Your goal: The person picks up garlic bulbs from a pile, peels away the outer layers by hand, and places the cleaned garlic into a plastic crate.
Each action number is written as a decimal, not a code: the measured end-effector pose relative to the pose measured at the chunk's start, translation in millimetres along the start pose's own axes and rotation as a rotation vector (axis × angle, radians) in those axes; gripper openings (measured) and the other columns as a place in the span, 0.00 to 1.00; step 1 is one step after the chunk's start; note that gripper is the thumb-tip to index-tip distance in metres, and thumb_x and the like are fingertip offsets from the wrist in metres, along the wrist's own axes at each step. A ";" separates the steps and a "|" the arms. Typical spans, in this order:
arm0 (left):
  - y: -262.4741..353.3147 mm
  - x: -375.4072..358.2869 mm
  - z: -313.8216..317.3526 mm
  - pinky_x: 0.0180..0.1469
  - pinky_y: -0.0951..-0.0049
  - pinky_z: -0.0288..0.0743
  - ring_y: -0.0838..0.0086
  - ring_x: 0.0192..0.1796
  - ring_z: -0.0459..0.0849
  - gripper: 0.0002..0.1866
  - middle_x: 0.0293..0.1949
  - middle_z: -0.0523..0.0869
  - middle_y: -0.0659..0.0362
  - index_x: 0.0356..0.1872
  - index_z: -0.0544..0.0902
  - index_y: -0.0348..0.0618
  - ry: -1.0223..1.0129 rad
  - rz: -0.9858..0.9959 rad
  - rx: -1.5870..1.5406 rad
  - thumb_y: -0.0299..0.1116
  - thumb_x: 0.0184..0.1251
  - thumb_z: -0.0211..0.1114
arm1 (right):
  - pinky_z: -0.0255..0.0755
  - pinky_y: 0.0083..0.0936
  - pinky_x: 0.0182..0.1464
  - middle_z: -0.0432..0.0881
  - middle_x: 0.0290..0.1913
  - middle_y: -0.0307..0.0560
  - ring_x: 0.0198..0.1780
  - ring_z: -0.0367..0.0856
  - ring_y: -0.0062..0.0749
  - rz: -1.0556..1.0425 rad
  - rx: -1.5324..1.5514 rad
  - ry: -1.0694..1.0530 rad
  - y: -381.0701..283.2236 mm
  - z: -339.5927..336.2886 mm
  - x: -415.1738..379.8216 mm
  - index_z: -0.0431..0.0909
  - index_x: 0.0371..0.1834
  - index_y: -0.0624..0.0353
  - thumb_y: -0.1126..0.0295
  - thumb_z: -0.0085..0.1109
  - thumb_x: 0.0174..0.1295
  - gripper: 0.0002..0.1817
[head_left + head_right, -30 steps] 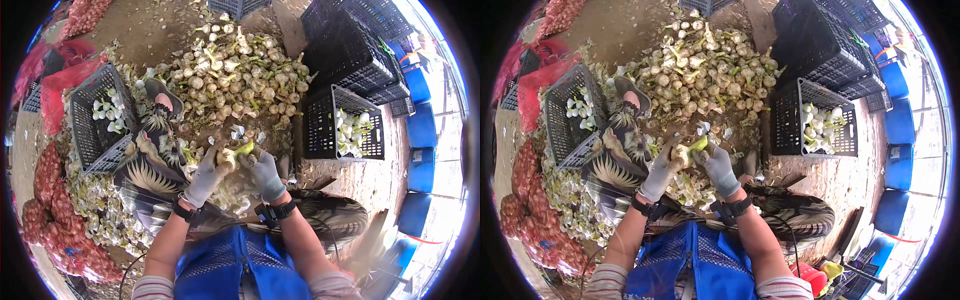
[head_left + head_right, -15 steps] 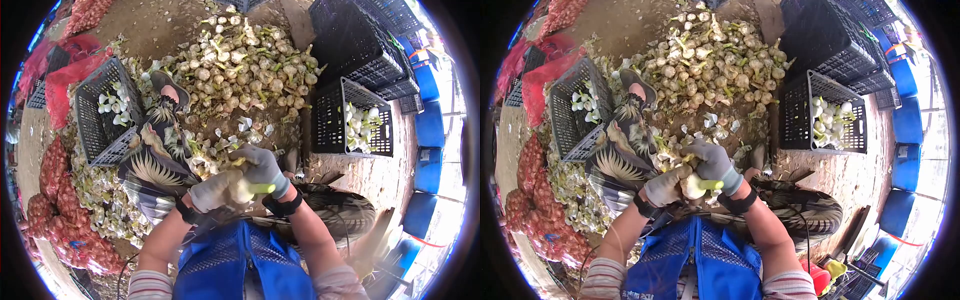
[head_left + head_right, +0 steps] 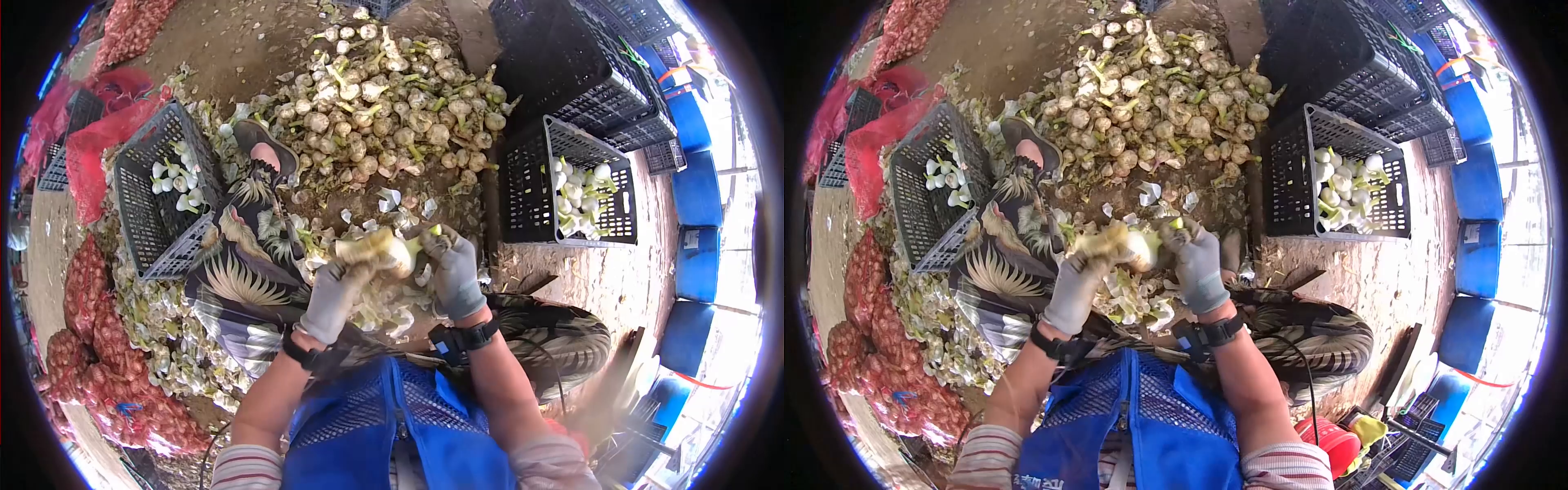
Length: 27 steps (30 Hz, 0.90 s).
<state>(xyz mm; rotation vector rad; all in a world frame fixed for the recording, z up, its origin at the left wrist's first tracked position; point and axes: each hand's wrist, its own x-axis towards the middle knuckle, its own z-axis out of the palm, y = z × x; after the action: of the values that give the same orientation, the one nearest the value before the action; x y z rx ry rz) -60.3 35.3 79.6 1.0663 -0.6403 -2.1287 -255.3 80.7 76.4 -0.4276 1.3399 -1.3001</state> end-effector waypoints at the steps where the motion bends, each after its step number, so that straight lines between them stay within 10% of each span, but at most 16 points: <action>1: -14.0 -0.8 -16.4 0.52 0.74 0.80 0.74 0.47 0.86 0.07 0.44 0.87 0.59 0.47 0.83 0.39 -0.121 0.089 0.313 0.27 0.75 0.59 | 0.75 0.17 0.36 0.85 0.38 0.38 0.34 0.81 0.18 -0.001 0.060 0.087 1.7 -5.1 2.9 0.83 0.48 0.63 0.66 0.62 0.70 0.11; 4: -33.2 -7.9 -55.7 0.53 0.69 0.79 0.66 0.50 0.86 0.18 0.43 0.86 0.52 0.49 0.82 0.37 -0.428 0.216 1.359 0.42 0.70 0.66 | 0.76 0.19 0.35 0.85 0.36 0.40 0.33 0.82 0.21 -0.072 0.178 0.206 2.4 -12.8 10.0 0.83 0.45 0.62 0.66 0.60 0.72 0.10; 6: -14.9 -15.2 -37.8 0.55 0.66 0.79 0.65 0.56 0.83 0.28 0.51 0.83 0.51 0.58 0.78 0.37 -0.272 0.129 1.559 0.50 0.69 0.67 | 0.77 0.20 0.37 0.85 0.37 0.41 0.35 0.83 0.22 -0.356 -0.100 0.103 -2.5 -15.5 10.1 0.83 0.45 0.62 0.66 0.58 0.73 0.10; 12: 6.0 6.5 24.7 0.65 0.62 0.72 0.68 0.64 0.73 0.43 0.63 0.73 0.53 0.72 0.65 0.36 -0.245 0.288 0.358 0.45 0.61 0.76 | 0.76 0.17 0.37 0.84 0.36 0.38 0.34 0.82 0.18 -0.052 0.041 0.042 -8.8 3.2 0.8 0.82 0.46 0.62 0.65 0.59 0.73 0.11; 17: -3.7 11.0 16.9 0.65 0.68 0.70 0.69 0.59 0.76 0.34 0.55 0.77 0.55 0.67 0.70 0.35 -0.070 0.752 1.027 0.23 0.57 0.71 | 0.68 0.14 0.33 0.82 0.34 0.32 0.33 0.74 0.11 -0.039 -0.284 0.148 7.9 20.3 -1.3 0.83 0.44 0.66 0.60 0.61 0.72 0.16; 27: -6.4 18.0 -8.5 0.60 0.72 0.74 0.75 0.54 0.76 0.34 0.53 0.77 0.58 0.69 0.67 0.35 -0.157 0.357 0.532 0.37 0.68 0.71 | 0.75 0.19 0.51 0.84 0.43 0.37 0.47 0.80 0.17 -0.025 -0.100 -0.075 -6.9 18.7 -3.9 0.77 0.58 0.69 0.77 0.52 0.72 0.14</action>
<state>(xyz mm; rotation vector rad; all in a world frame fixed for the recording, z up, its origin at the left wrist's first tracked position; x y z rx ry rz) -63.5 25.1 61.6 0.9596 -1.4156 -1.7776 -241.0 73.9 89.2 -0.5585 1.3445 -1.2291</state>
